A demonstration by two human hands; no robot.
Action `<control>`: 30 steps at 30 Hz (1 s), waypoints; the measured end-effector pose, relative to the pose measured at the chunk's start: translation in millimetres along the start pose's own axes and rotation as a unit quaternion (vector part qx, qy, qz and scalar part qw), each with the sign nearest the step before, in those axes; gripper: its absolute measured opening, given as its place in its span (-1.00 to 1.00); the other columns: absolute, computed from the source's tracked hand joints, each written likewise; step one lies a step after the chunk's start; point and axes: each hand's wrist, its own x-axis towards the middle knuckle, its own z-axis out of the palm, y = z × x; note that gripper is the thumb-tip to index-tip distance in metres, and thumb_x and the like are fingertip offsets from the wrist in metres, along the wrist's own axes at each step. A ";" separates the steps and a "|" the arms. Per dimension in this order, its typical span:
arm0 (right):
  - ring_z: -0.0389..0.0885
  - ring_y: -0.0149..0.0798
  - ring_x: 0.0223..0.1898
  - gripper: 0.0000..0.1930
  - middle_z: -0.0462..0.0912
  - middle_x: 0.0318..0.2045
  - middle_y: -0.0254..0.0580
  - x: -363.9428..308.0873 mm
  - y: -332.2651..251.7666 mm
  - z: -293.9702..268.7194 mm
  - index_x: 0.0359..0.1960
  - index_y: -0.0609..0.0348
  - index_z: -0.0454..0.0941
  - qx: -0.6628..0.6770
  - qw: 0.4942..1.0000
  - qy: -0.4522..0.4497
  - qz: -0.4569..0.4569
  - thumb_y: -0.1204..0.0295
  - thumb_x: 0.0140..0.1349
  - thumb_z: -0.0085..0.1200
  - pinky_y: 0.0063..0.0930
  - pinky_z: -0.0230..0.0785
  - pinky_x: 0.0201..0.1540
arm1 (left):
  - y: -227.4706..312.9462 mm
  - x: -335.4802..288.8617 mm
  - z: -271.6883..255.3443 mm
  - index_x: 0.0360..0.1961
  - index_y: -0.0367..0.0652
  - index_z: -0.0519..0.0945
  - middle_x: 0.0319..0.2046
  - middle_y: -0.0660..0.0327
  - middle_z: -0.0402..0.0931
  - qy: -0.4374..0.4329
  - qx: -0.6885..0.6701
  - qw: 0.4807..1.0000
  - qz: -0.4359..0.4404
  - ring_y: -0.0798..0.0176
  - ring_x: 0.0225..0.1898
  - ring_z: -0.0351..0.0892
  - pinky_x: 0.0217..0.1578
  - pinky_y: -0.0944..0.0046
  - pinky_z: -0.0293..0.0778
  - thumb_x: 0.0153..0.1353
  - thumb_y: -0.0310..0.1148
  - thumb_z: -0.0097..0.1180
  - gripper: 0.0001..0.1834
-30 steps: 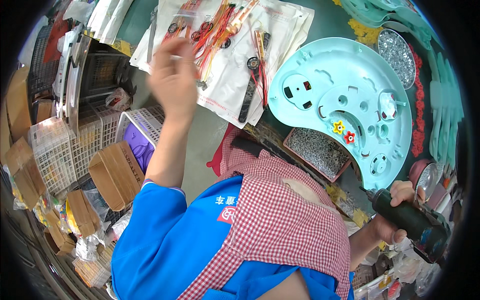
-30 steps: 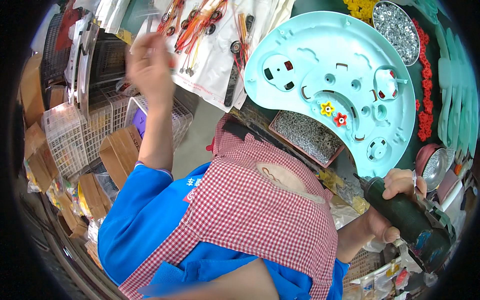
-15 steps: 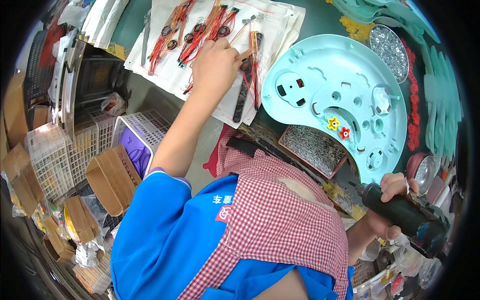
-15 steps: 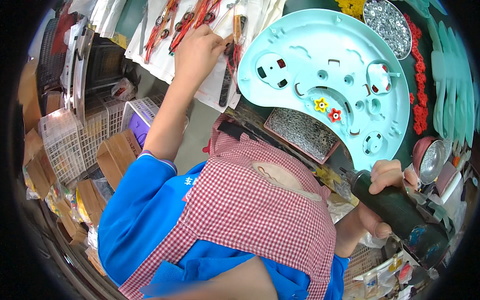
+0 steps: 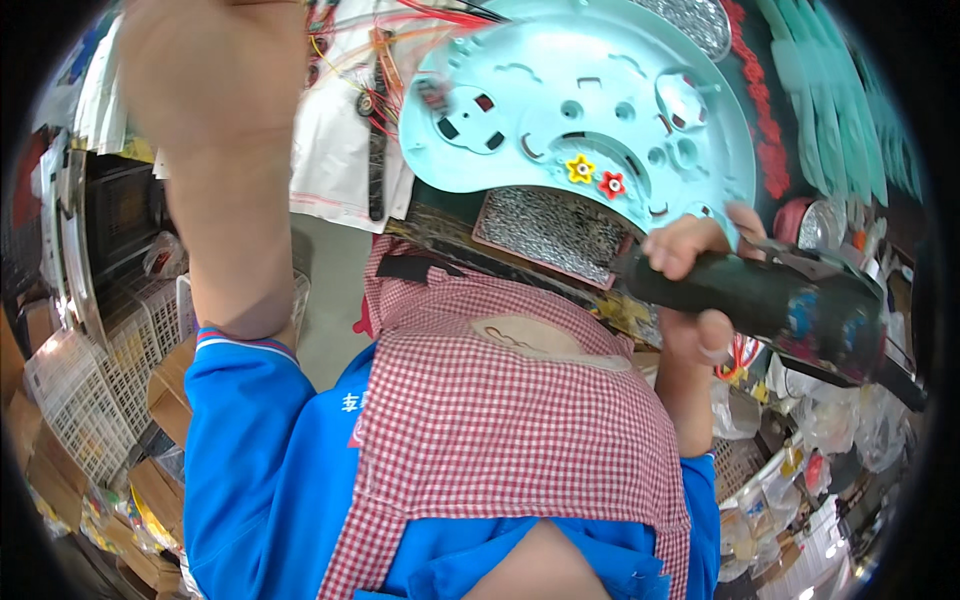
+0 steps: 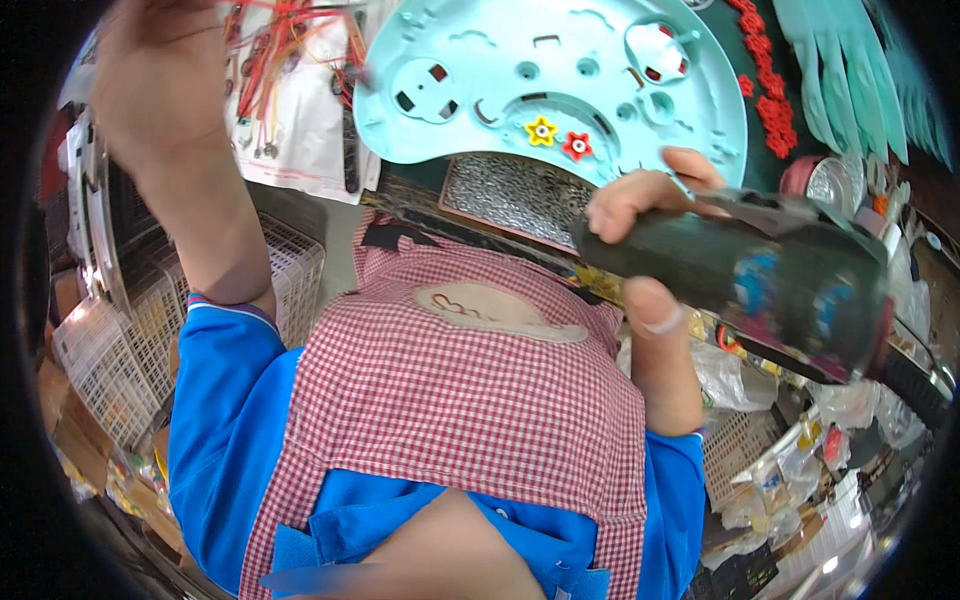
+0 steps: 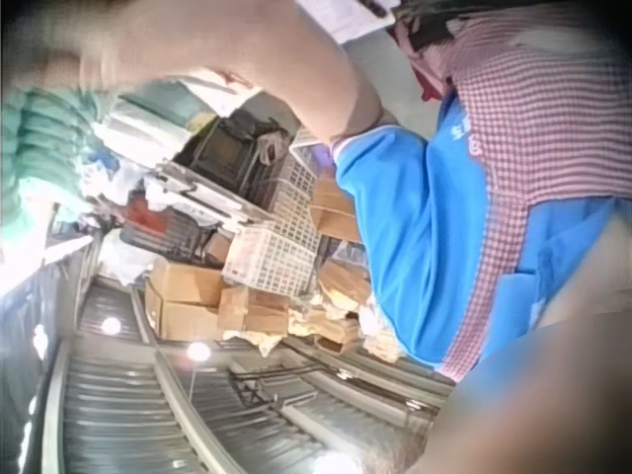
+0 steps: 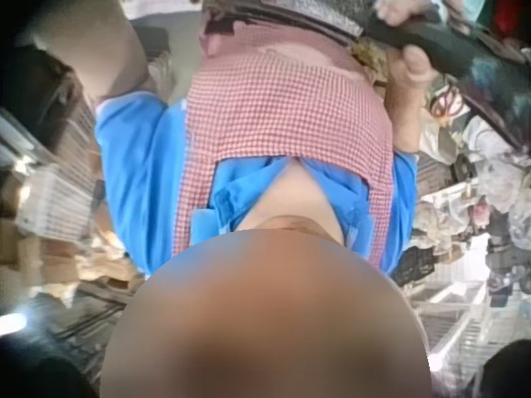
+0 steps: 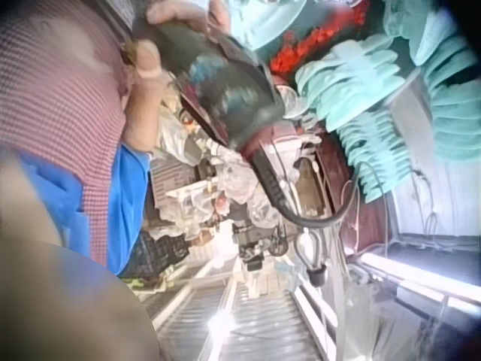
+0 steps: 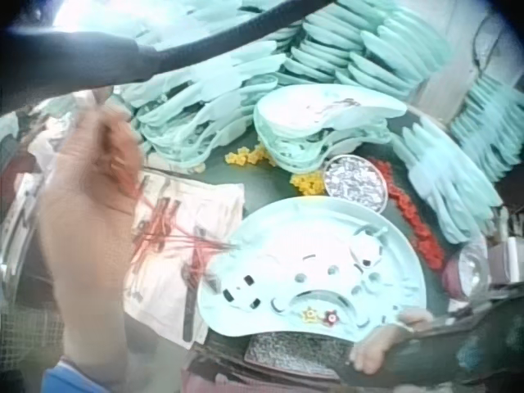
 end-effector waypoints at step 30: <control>0.45 -0.27 -0.36 0.01 0.48 -0.41 -0.26 15.1 -15.5 0.6 0.36 0.07 0.09 0.126 0.973 0.035 -0.189 -0.37 0.05 0.09 -0.30 0.37 -0.21 | -82.1 -125.9 22.0 -0.50 -0.05 0.64 -0.48 0.40 0.48 -0.403 0.416 0.810 0.093 0.29 -0.40 0.47 -0.41 0.25 0.45 -0.14 -0.36 0.32 -0.87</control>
